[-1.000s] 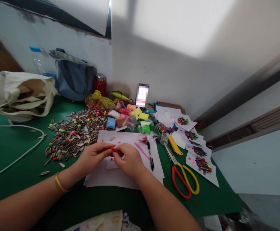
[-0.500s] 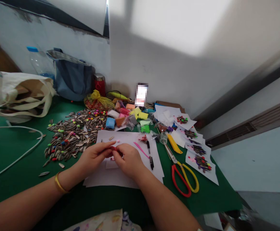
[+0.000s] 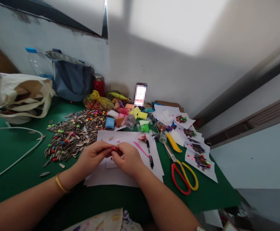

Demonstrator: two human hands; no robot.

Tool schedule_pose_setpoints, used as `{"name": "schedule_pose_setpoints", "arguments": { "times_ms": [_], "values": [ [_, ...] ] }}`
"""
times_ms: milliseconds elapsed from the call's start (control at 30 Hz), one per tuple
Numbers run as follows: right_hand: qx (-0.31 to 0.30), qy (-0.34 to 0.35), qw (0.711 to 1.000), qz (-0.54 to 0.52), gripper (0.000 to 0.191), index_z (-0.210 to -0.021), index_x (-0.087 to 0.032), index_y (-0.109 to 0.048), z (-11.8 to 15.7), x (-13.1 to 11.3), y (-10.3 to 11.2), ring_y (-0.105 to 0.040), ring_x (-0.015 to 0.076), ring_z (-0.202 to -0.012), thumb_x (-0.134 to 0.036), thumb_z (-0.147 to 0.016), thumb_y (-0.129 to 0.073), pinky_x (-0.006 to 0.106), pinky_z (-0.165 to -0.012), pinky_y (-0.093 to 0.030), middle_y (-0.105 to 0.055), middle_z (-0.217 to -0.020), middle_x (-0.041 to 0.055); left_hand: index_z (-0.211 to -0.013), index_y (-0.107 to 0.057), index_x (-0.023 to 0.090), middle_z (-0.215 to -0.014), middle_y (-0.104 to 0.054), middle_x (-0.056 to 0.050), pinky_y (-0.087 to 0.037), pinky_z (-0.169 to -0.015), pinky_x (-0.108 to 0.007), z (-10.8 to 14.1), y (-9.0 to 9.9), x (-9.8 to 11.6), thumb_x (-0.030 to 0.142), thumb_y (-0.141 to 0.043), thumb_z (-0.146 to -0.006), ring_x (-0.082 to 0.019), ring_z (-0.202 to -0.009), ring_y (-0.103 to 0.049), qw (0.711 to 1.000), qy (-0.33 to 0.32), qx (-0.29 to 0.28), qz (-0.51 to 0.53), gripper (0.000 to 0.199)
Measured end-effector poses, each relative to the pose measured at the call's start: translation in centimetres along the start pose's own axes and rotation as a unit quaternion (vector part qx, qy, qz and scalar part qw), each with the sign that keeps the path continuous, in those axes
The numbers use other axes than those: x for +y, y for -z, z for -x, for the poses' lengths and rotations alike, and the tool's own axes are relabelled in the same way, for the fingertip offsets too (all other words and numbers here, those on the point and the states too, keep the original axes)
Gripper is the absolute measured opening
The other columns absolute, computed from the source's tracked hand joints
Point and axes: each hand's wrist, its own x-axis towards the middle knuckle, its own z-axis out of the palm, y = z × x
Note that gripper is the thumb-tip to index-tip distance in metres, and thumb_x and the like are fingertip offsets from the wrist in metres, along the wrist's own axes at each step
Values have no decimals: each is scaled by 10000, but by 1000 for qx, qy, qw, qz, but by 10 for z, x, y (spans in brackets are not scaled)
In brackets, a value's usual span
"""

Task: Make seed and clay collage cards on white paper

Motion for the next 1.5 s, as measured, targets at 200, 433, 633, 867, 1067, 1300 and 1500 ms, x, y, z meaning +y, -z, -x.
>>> {"name": "schedule_pose_setpoints", "arguments": {
  "times_ms": [200,433,633,867,1067,1300,1500],
  "values": [
    [3,11,1000,8,130,-811,-190,-652,-1,2,-3,-565,153,-763,-207,-906,-565,272,-698,-400,-638,-799,14,-1166,-696,252,-1016,-723,-39,-552,-818,-298,0,-1,-3,316,-564,-930,-172,-886,-674,1000,8,4,22,278],
    [6,1,1000,2,105,-833,-188,-663,-1,3,-5,-553,138,-724,-206,-890,-575,255,-661,-386,-638,-786,5,-1080,-735,246,-1011,-720,-49,-532,-872,-317,-2,2,-6,300,-596,-912,-192,-961,-661,999,-29,10,-16,225],
    [4,-19,1000,-12,83,-825,-187,-668,-3,0,-2,-562,138,-714,-213,-874,-606,253,-648,-393,-643,-791,7,-993,-760,240,-879,-716,-30,-549,-796,-302,-4,2,-4,277,-604,-885,-174,-833,-673,1000,-6,5,27,193],
    [-6,-17,999,-30,100,-857,-193,-689,-5,0,-1,-585,145,-757,-258,-898,-624,263,-688,-410,-669,-825,12,-1015,-718,185,-955,-743,-62,-575,-766,-328,-3,1,0,353,-672,-824,-209,-855,-700,989,87,11,118,259],
    [-14,-27,999,-28,94,-786,-196,-694,-5,4,-5,-578,137,-702,-225,-862,-647,256,-641,-397,-664,-761,0,-882,-769,231,-849,-730,-30,-541,-794,-315,-4,3,0,294,-675,-812,-188,-833,-673,999,20,10,42,132],
    [-10,-26,998,-51,123,-910,-196,-717,-8,4,-1,-610,155,-760,-217,-901,-596,268,-686,-435,-704,-855,23,-1079,-731,237,-943,-727,-45,-560,-791,-335,-5,1,-2,326,-677,-810,-201,-868,-685,994,49,21,96,288],
    [-28,-43,987,-152,194,-975,-187,-688,-8,0,-1,-647,154,-793,-308,-957,-537,255,-697,-470,-709,-894,30,-920,-710,190,-865,-735,-45,-576,-754,-337,-4,1,2,382,-702,-788,-203,-802,-694,977,122,39,172,233]
  ]
}}
